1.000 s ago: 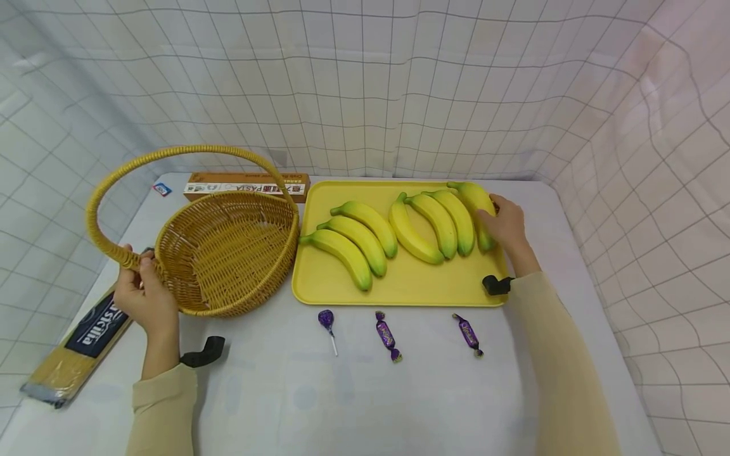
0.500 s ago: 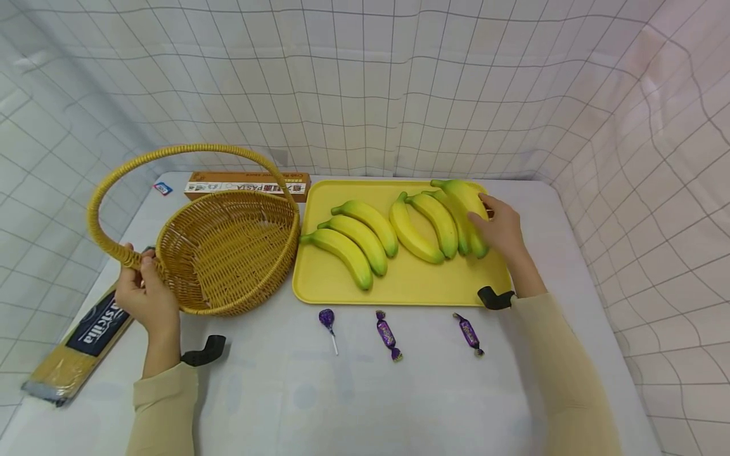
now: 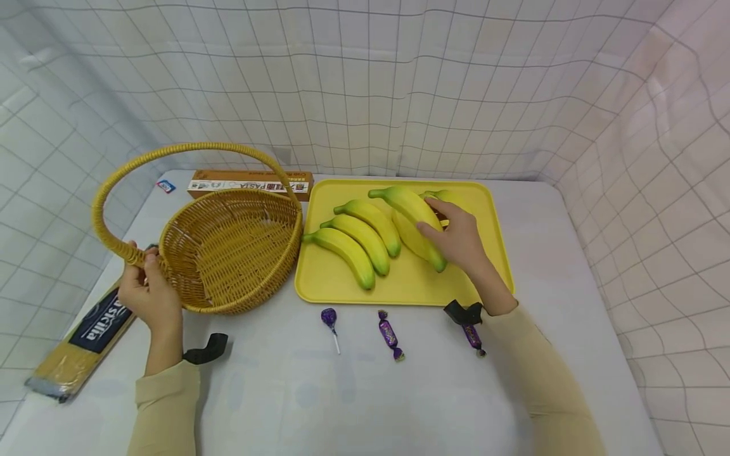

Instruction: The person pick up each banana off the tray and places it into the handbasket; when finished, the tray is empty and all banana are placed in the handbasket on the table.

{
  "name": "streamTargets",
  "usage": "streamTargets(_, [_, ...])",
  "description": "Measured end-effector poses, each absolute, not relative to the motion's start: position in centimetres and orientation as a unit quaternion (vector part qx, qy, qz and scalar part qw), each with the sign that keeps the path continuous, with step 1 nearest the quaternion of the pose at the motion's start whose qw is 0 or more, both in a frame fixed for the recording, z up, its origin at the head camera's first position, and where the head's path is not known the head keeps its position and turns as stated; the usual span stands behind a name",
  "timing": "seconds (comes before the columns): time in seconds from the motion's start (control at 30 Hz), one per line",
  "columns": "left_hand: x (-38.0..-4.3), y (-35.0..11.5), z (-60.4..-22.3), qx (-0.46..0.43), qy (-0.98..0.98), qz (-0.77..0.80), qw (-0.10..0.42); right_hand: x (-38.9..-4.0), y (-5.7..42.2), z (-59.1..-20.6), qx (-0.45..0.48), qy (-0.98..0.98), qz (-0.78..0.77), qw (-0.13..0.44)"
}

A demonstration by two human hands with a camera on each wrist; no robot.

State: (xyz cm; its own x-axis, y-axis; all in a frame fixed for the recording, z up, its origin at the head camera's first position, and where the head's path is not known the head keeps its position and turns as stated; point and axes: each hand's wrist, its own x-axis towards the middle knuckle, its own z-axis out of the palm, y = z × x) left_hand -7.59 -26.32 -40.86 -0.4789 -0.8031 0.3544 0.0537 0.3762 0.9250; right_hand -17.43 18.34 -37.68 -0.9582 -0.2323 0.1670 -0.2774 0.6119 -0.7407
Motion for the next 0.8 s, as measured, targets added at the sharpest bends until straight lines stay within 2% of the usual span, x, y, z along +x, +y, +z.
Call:
streamTargets(0.27, [-8.0,-27.8,-42.8,0.266,-0.712,-0.482,0.437,-17.0,12.6,-35.9,0.2,-0.877,0.437,0.005])
streamTargets(0.63, [-8.1,-27.7,-42.9,0.269,-0.707,-0.482,0.442,-17.3,2.4,-34.7,0.312,-0.838,0.448,-0.023])
streamTargets(0.8, [-7.8,-27.6,-42.8,0.268,-0.708,-0.483,0.44,-17.9,-1.9,-35.0,0.33,-0.832,0.443,-0.045])
